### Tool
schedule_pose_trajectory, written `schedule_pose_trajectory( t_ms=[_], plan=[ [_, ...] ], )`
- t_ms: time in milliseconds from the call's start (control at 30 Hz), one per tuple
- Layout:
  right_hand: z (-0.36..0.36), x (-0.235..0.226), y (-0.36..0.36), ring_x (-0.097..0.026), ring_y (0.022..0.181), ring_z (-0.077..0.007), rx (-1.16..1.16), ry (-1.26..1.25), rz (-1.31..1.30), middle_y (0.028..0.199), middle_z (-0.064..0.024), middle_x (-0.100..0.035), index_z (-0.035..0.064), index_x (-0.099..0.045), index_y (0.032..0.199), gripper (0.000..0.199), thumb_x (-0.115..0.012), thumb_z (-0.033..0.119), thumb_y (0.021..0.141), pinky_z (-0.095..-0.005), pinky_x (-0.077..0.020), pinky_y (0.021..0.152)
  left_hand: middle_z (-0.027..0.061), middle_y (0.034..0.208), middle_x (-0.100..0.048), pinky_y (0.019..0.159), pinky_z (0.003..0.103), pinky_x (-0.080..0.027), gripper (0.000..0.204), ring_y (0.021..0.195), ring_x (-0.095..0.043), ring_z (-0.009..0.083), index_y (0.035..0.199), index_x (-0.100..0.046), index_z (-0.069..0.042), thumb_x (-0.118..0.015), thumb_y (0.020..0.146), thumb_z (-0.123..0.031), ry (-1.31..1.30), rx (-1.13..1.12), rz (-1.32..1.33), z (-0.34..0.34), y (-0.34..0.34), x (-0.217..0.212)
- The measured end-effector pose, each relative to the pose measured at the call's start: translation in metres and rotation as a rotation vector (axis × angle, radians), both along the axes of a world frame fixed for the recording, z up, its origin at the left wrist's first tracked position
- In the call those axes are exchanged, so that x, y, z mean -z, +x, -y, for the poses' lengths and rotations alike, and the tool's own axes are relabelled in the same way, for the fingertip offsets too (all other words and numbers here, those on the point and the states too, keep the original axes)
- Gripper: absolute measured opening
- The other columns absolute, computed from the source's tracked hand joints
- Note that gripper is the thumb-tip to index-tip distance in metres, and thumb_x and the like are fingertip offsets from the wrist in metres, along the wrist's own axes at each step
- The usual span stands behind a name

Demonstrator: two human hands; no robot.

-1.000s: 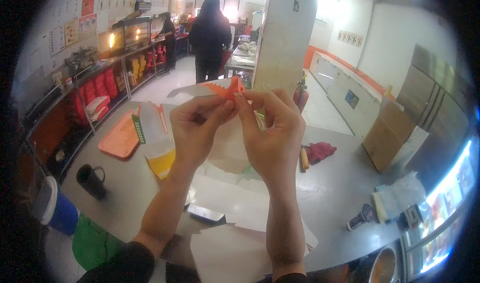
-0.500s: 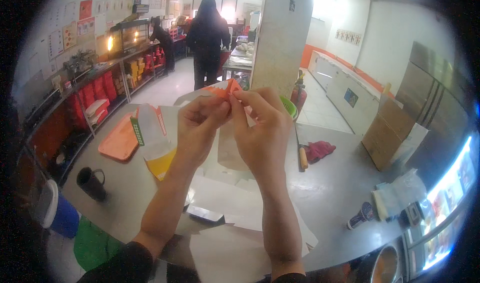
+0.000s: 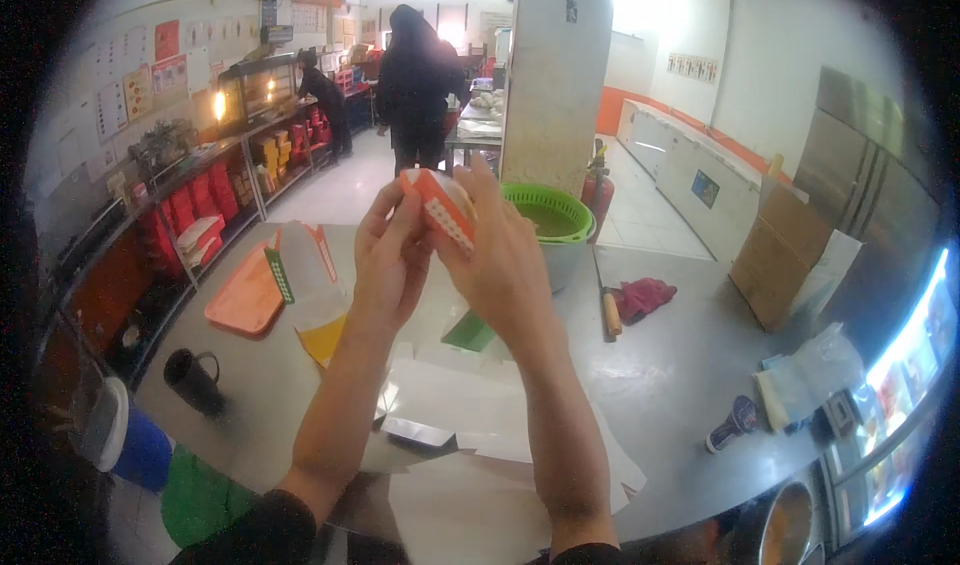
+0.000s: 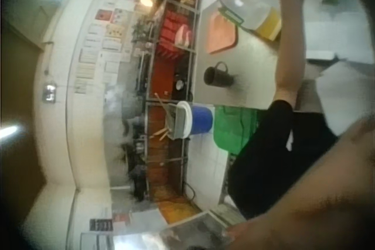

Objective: The person assembles a series of cardboard food boxes by hand, folding and interlocking the tabs to form the box shape and then stacking the completed boxes on a metal table.

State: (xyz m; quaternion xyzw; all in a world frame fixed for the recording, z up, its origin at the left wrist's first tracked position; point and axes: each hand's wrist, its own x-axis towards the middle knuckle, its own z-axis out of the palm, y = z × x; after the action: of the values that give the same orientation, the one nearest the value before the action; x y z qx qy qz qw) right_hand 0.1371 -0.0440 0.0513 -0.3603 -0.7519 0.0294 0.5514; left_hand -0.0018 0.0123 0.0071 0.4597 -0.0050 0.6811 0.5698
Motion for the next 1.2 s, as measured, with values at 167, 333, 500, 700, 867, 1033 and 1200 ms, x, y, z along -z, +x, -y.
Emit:
schedule_pose_trajectory(
  t_ms=[167,333,500,700,867,1033,1200],
  plan=[
    [-0.01,0.005,0.017,-0.06,0.128,-0.0392,-0.015,0.243,0.454,0.139,-0.0172,-0.064,0.0093,-0.06,0.14,0.058,-0.079,0.017,0.086,-0.0477,-0.0425,0.111,0.0084,0.122,-0.068,0.093,0.036,-0.055,0.039,0.107,-0.067,0.0163,0.133,-0.056,-0.009,-0.044,0.111,-0.039,-0.151,0.078,0.063,0.011,-0.019,-0.015],
    [-0.002,-0.001,0.028,-0.066,0.122,-0.0348,-0.198,-0.091,0.217,0.136,-0.0227,-0.065,0.0005,-0.062,0.135,0.05,-0.076,0.024,0.093,-0.0412,-0.0503,0.104,0.0047,0.098,-0.073,0.072,0.025,-0.054,0.023,0.084,-0.068,0.0105,0.118,-0.069,-0.004,-0.062,0.106,-0.023,-0.045,-0.424,-0.409,0.008,-0.028,-0.014],
    [0.005,-0.012,0.005,-0.072,0.098,-0.0188,-0.347,-0.486,-0.474,0.109,-0.0168,-0.073,-0.0098,-0.064,0.125,0.047,-0.064,0.032,0.104,-0.0322,-0.0595,0.087,0.0048,0.095,-0.079,0.084,0.026,-0.053,0.016,0.085,-0.07,0.011,0.104,-0.078,0.001,-0.073,0.098,-0.013,0.253,-0.518,-0.307,0.015,-0.011,-0.008],
    [0.015,-0.01,0.013,-0.073,0.086,-0.0148,-0.182,-0.214,-0.392,0.092,-0.0116,-0.076,-0.007,-0.073,0.108,0.018,-0.066,0.007,0.098,-0.0287,-0.0595,0.081,0.0069,0.106,-0.073,0.093,0.031,-0.054,0.018,0.106,-0.067,0.0162,0.112,-0.077,-0.001,-0.069,0.1,-0.012,0.463,-0.634,-0.496,0.003,-0.006,-0.001],
    [0.02,-0.01,0.006,-0.074,0.084,-0.0115,0.021,0.005,-0.238,0.092,-0.0093,-0.08,-0.0035,-0.076,0.103,0.011,-0.071,0.002,0.094,-0.0235,-0.0539,0.082,0.0078,0.109,-0.073,0.087,0.032,-0.055,0.014,0.104,-0.067,0.013,0.109,-0.076,-0.004,-0.074,0.097,-0.011,0.42,-1.113,-0.682,0.005,-0.01,-0.003],
    [0.011,-0.008,0.01,-0.073,0.08,-0.0202,0.142,0.184,-0.154,0.086,-0.0113,-0.076,0.0032,-0.078,0.099,0.012,-0.078,0.006,0.087,-0.03,-0.0526,0.079,0.0087,0.104,-0.076,0.085,0.03,-0.056,0.018,0.097,-0.07,0.0141,0.111,-0.075,-0.002,-0.075,0.096,-0.011,0.25,-0.833,-0.665,0.003,-0.016,-0.001],
    [0.011,-0.008,0.01,-0.069,0.081,-0.0245,0.058,0.12,-0.161,0.089,-0.0132,-0.072,0.0028,-0.078,0.099,0.014,-0.077,0.004,0.085,-0.0338,-0.0521,0.074,0.0096,0.102,-0.077,0.086,0.029,-0.057,0.02,0.093,-0.071,0.015,0.112,-0.074,0.001,-0.076,0.094,-0.008,0.134,-0.614,-0.639,0.024,-0.019,-0.026]
  ],
)
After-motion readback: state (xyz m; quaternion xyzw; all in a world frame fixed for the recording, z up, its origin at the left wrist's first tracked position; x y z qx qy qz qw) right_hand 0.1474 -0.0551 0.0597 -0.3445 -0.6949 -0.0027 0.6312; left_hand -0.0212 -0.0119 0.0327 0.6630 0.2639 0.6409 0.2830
